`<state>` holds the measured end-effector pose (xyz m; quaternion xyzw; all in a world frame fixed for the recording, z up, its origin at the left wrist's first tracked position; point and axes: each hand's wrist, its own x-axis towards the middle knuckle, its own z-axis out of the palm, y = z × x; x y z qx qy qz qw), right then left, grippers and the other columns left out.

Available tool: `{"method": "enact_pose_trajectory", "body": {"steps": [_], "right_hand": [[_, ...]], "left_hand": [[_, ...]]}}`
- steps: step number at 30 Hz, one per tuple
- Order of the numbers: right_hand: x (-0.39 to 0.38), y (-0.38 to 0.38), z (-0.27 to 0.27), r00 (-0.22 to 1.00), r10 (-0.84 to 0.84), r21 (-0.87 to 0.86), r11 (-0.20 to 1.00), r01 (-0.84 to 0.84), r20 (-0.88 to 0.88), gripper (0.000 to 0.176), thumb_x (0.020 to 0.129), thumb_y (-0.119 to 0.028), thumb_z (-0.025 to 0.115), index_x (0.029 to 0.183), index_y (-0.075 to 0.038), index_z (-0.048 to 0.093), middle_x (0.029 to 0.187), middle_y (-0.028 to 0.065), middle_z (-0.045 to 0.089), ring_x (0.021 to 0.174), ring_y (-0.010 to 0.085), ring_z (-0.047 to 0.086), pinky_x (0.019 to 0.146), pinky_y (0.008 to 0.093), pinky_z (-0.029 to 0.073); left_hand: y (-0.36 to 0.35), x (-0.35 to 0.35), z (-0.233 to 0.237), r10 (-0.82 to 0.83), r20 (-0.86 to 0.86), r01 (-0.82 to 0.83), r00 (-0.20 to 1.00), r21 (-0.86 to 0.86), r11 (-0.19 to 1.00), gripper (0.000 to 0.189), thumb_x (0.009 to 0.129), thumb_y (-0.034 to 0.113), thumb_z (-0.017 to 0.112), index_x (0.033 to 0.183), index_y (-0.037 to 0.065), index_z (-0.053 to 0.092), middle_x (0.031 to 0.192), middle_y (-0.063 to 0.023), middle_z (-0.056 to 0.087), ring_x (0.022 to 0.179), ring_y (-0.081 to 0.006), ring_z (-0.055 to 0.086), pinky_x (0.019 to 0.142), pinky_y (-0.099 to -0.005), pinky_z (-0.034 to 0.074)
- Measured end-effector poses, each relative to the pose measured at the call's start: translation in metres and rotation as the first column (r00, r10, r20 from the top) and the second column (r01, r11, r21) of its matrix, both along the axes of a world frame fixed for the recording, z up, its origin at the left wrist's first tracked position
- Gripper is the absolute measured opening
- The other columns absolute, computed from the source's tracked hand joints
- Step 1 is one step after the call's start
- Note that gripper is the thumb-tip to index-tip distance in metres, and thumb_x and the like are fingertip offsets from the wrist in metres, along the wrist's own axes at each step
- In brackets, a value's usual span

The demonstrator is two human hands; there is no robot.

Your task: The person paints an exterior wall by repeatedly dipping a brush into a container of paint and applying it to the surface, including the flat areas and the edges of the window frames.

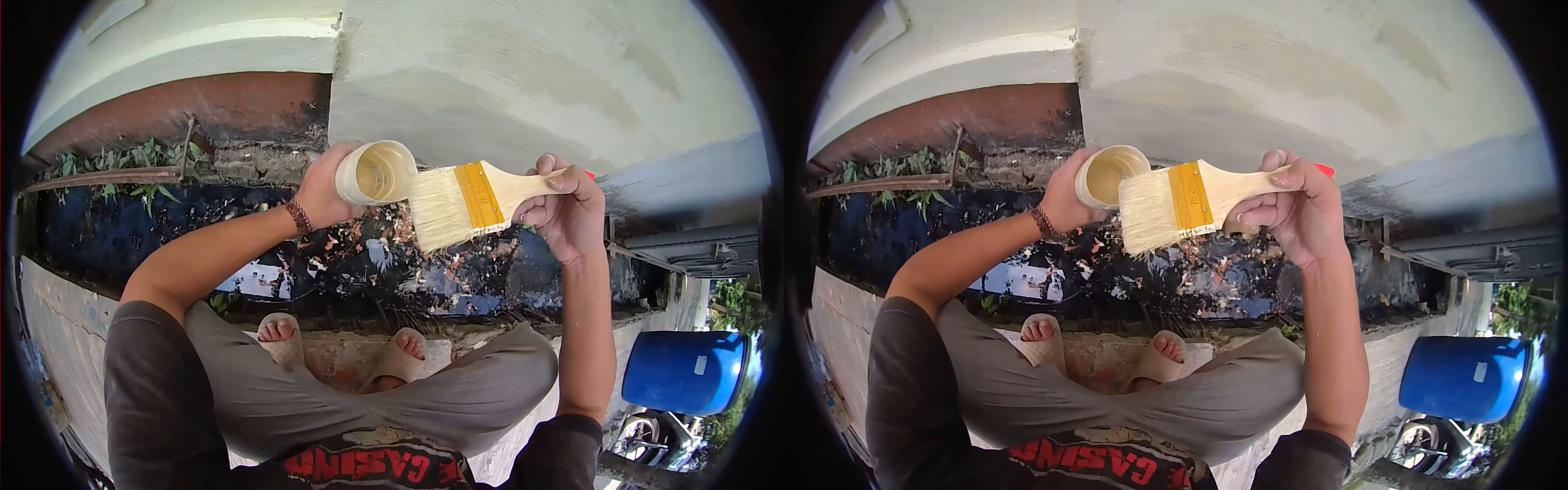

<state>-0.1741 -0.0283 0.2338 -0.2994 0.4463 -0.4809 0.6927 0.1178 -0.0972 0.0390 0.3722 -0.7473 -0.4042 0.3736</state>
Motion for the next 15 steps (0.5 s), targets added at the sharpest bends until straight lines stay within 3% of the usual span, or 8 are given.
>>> {"method": "enact_pose_trajectory", "body": {"steps": [2, 5, 8, 12, 15], "right_hand": [[0.021, 0.005, 0.001, 0.997, -0.02, 0.008, 1.0, 0.02, -0.072, 0.016, 0.082, -0.013, 0.049, 0.09, 0.001, 0.049, 0.082, 0.0291, 0.065, 0.073, 0.0378, 0.071, 0.062, 0.0349, 0.064], [0.034, 0.013, -0.009, 0.957, -0.233, 0.048, 0.968, 0.244, -0.172, 0.019, 0.083, -0.012, 0.049, 0.095, 0.003, 0.051, 0.085, 0.0285, 0.065, 0.075, 0.0382, 0.071, 0.064, 0.034, 0.064], [0.04, 0.01, -0.006, 0.942, -0.297, 0.09, 0.945, 0.314, -0.159, 0.02, 0.083, -0.011, 0.051, 0.095, 0.005, 0.051, 0.089, 0.0283, 0.064, 0.078, 0.0395, 0.071, 0.064, 0.0337, 0.064], [0.056, 0.005, -0.01, 0.937, -0.292, 0.098, 0.944, 0.315, -0.193, 0.02, 0.085, -0.011, 0.052, 0.095, 0.007, 0.051, 0.092, 0.028, 0.063, 0.08, 0.0395, 0.07, 0.068, 0.035, 0.064], [0.074, 0.007, -0.008, 0.889, -0.362, -0.021, 0.928, 0.371, -0.28, 0.021, 0.086, -0.009, 0.051, 0.096, 0.01, 0.05, 0.093, 0.0245, 0.061, 0.081, 0.0381, 0.07, 0.073, 0.0363, 0.064]], "left_hand": [[-0.003, -0.008, 0.0, 0.029, -0.028, -0.03, 0.999, -0.063, 0.998, 0.082, 0.053, 0.01, 0.086, 0.125, 0.006, 0.049, 0.115, -0.0154, 0.059, 0.108, -0.0344, 0.059, 0.094, -0.0409, 0.049], [0.0, -0.012, 0.002, -0.033, -0.077, 0.026, 0.997, -0.096, 0.995, 0.087, 0.051, 0.007, 0.086, 0.128, 0.006, 0.047, 0.118, -0.0155, 0.056, 0.112, -0.0347, 0.056, 0.097, -0.041, 0.048], [0.001, -0.005, 0.005, -0.02, -0.048, 0.013, 0.999, -0.146, 0.989, 0.083, 0.054, 0.013, 0.089, 0.127, 0.007, 0.05, 0.117, -0.0132, 0.06, 0.109, -0.0292, 0.062, 0.095, -0.0377, 0.049], [0.002, 0.0, 0.006, -0.003, -0.048, -0.006, 0.999, -0.176, 0.984, 0.083, 0.053, 0.01, 0.087, 0.127, 0.008, 0.05, 0.119, -0.013, 0.059, 0.11, -0.0301, 0.06, 0.095, -0.038, 0.049], [0.002, 0.001, 0.005, 0.016, -0.055, -0.025, 0.998, -0.169, 0.985, 0.083, 0.052, 0.01, 0.086, 0.127, 0.008, 0.05, 0.119, -0.0134, 0.059, 0.111, -0.0303, 0.06, 0.096, -0.038, 0.048]]}}
